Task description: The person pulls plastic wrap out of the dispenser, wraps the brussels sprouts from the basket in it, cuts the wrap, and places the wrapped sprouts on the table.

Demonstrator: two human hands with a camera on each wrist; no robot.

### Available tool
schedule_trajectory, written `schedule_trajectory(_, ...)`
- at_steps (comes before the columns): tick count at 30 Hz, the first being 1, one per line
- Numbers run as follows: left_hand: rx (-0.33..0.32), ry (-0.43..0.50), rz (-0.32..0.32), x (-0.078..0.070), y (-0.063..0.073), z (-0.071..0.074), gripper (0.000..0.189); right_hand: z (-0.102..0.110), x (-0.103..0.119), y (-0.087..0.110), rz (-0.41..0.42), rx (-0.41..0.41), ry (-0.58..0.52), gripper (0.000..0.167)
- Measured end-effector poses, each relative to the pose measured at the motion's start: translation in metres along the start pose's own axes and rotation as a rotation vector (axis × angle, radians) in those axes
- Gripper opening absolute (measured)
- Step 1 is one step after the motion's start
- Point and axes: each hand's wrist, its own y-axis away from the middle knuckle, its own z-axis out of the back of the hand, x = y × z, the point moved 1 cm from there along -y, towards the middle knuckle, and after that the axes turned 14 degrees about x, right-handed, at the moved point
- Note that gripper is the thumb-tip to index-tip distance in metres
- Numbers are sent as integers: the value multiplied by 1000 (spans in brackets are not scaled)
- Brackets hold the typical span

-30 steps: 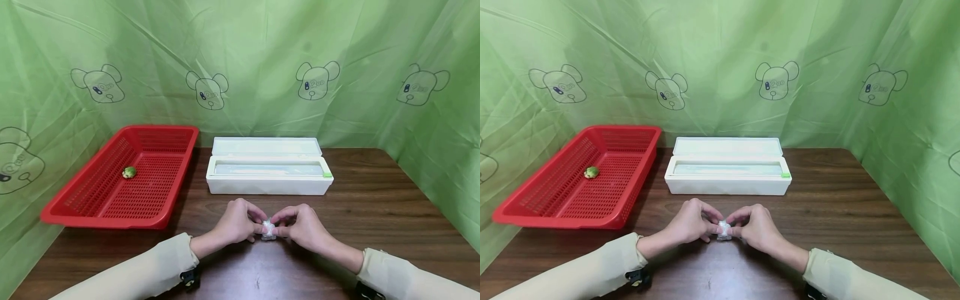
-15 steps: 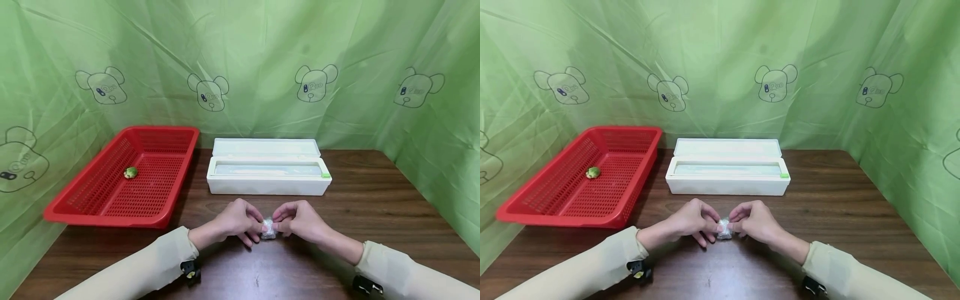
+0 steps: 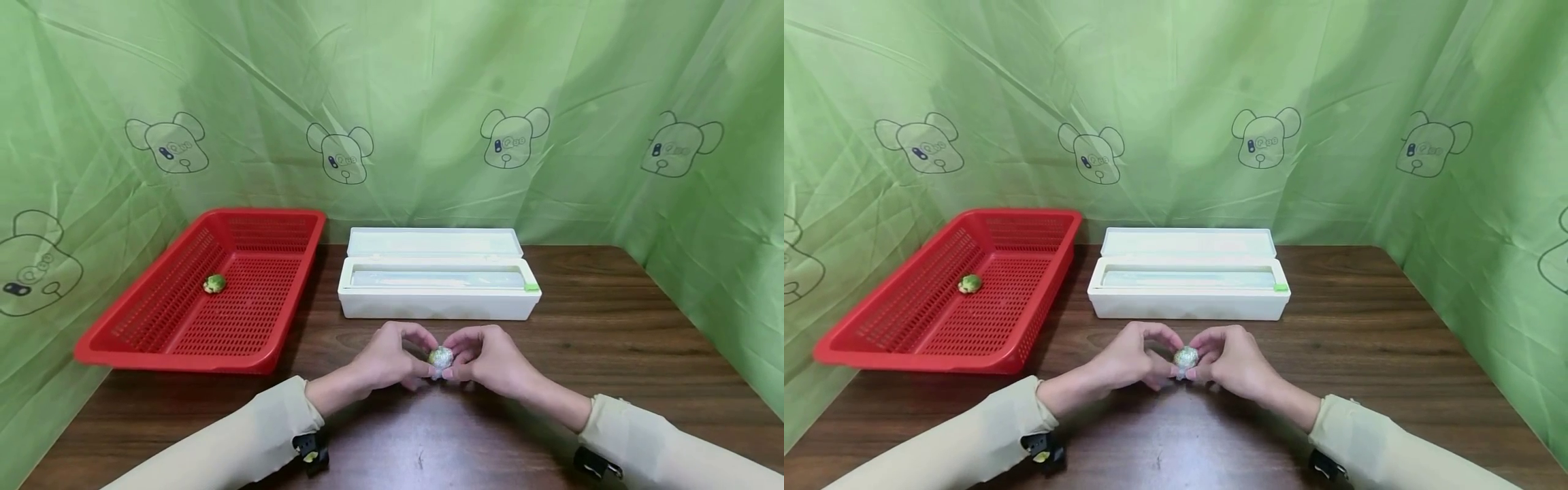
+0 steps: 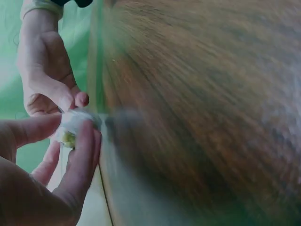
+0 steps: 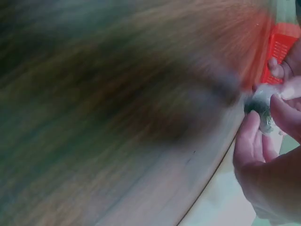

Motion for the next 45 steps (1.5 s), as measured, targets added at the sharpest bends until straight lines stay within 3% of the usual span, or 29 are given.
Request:
schedule_trajectory(3, -31, -36, -31, 0, 0, 0, 18, 0, -1, 0, 47, -26, 54, 31)
schedule_trajectory(8, -123, -253, -82, 2, 0, 0, 16, 0, 0, 2, 117, -2, 99, 23)
schedule_trajectory(12, -126, -366, -106, 4, 0, -1, 23, -2, -2, 1, 152, 1, 147, 23)
schedule_trajectory(17, -111, -488, -115, 3, 2, -3, 29, -2, -4, 0, 190, 1, 287, 30)
schedule_trajectory(24, -97, -486, -102, 1, 2, -6, 28, -3, -6, -1, 204, 17, 386, 29)
schedule_trajectory(38, -139, -480, -66, 9, 3, -1, 31, -2, -13, -3, 196, 31, 363, 36)
schedule_trajectory(45, -137, -419, -59, 10, 3, -1, 32, -1, -14, -4, 175, 28, 332, 42)
